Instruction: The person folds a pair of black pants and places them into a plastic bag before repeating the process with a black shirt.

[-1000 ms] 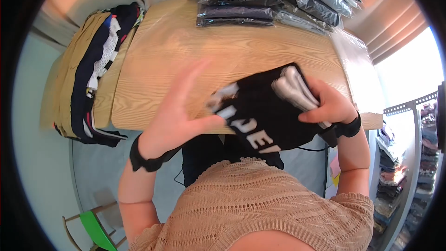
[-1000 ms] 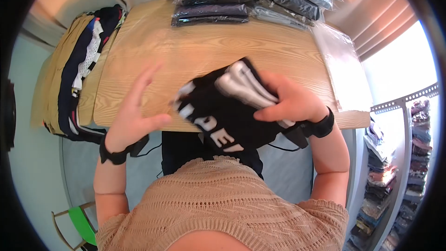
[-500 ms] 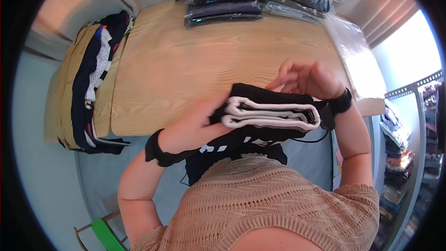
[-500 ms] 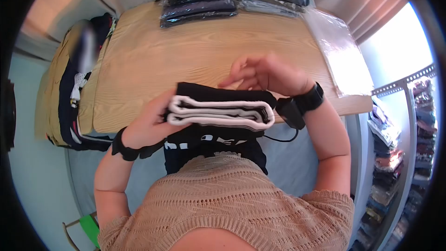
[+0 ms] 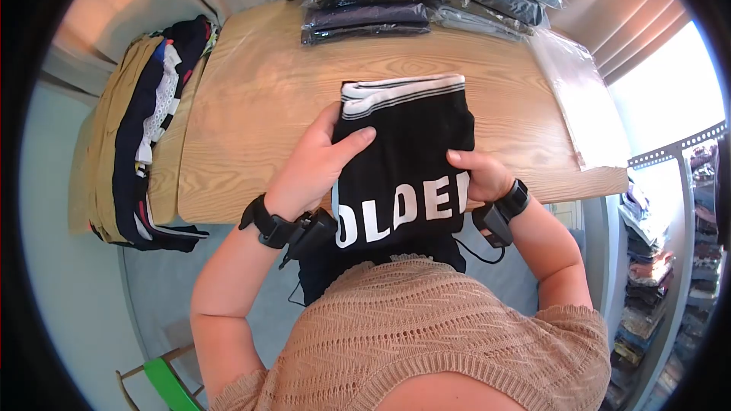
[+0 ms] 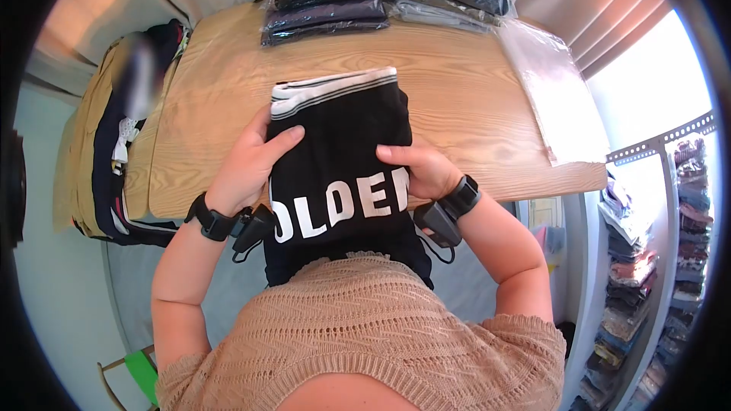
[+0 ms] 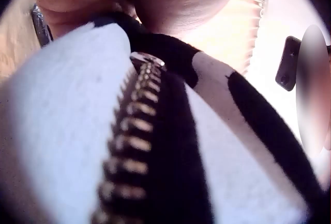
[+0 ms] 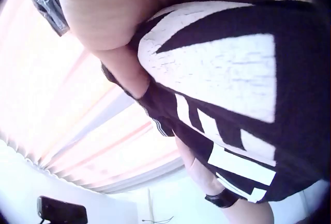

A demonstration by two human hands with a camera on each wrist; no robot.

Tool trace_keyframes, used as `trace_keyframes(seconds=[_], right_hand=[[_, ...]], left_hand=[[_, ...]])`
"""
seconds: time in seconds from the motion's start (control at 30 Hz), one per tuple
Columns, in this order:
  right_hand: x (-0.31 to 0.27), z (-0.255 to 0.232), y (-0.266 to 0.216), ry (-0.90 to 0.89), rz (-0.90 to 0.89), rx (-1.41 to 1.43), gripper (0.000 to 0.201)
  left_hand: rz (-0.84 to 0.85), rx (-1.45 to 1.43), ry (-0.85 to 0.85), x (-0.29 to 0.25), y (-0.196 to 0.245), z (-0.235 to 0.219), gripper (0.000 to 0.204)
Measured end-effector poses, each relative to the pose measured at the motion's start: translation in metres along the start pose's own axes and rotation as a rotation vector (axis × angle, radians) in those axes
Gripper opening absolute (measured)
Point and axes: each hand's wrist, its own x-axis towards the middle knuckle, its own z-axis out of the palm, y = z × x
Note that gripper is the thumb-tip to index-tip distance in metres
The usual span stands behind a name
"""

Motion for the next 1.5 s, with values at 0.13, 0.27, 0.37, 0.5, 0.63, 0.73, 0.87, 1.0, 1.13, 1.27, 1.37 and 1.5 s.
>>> trace_keyframes(seconds=[0.13,0.27,0.37,0.5,0.63,0.73,0.87,1.0,1.13,1.27,1.37,1.5], right_hand=[[-0.01,0.007,-0.001,0.142,0.13,0.271,0.04],[-0.034,-0.014,-0.004,0.289,0.056,0.373,0.043],[-0.041,-0.012,-0.007,0.381,-0.075,0.366,0.046],[-0.046,-0.018,-0.006,0.408,-0.146,0.34,0.05],[-0.046,-0.01,-0.008,0.405,-0.143,0.345,0.05],[-0.041,-0.008,-0.007,0.379,-0.131,0.354,0.05],[-0.037,-0.006,-0.006,0.302,-0.078,0.39,0.046],[-0.024,0.008,0.0,0.301,0.007,0.385,0.044],[0.0,0.021,0.015,0.229,0.137,0.404,0.041],[0.02,0.02,0.031,0.149,0.29,0.448,0.042],[0.027,0.027,0.037,0.138,0.322,0.446,0.043],[0.032,0.029,0.038,0.116,0.357,0.446,0.043]], left_hand=[[0.036,0.415,-0.014,-0.002,-0.005,-0.021,0.049],[0.179,1.646,0.052,-0.028,-0.015,-0.037,0.058],[0.137,1.603,0.016,-0.037,-0.039,-0.044,0.058],[-0.02,1.615,-0.009,-0.045,-0.044,-0.05,0.055],[-0.071,1.579,-0.006,-0.049,-0.056,-0.057,0.062],[-0.046,1.525,0.044,-0.05,-0.063,-0.064,0.065],[0.066,1.403,0.155,-0.051,-0.06,-0.064,0.059],[0.31,1.27,0.22,-0.054,-0.055,-0.072,0.056],[0.353,1.212,0.266,-0.063,-0.055,-0.08,0.051],[0.405,1.126,0.354,-0.067,-0.062,-0.083,0.039],[0.417,1.255,0.306,-0.07,-0.059,-0.084,0.04],[0.378,1.312,0.338,-0.069,-0.056,-0.078,0.046]])
